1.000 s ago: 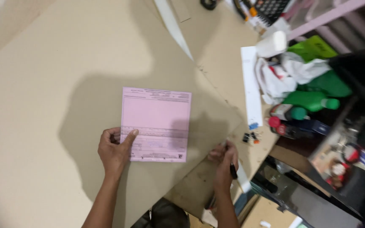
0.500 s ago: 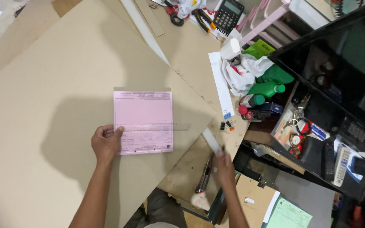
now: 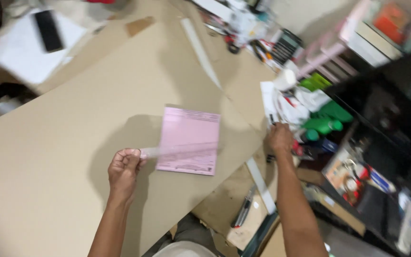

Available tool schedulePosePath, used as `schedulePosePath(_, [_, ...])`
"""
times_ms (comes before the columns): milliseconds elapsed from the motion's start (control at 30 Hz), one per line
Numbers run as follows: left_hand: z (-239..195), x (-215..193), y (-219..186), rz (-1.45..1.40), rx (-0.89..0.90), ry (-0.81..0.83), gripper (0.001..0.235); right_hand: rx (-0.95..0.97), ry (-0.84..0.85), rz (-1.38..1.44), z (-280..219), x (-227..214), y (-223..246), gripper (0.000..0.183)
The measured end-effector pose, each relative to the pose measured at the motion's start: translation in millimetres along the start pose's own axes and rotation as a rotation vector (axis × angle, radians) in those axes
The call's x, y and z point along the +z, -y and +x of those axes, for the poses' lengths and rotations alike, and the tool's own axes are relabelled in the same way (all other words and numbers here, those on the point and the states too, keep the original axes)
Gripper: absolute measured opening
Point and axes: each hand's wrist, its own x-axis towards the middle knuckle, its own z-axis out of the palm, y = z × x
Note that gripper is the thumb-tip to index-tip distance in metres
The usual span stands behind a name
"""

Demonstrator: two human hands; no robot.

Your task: The person uses a ruler and a black marker to measure and mark a pink document and a large beige board on a cluttered table. They align the ruler along the edges of the items, make marks, and reposition the board multiple times to complete the measurements.

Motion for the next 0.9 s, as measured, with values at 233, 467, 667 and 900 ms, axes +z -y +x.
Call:
schedulePosePath(233, [-50,-49,-23,-0.297,0.025,-0.126,0.007,-0.134,0.003,-0.048,21,9,3,0.035])
schedulePosePath(467, [-71,-55,-26,-0.399,0.037,-0.153,0.007,-0.316,-0.173,0.155,-23,-24,45,0.052])
schedulePosePath(667, [-76,-46,-29,-0.433,0.009,-0.145,0.01,-0.273,0.263,0.911,-137,-113,130,0.033])
schedulePosePath(900, [-74,-41,-28,-0.415,0.011,-0.097,0.011,-0.462,0.729,1.631,-205,-149,138,0.062])
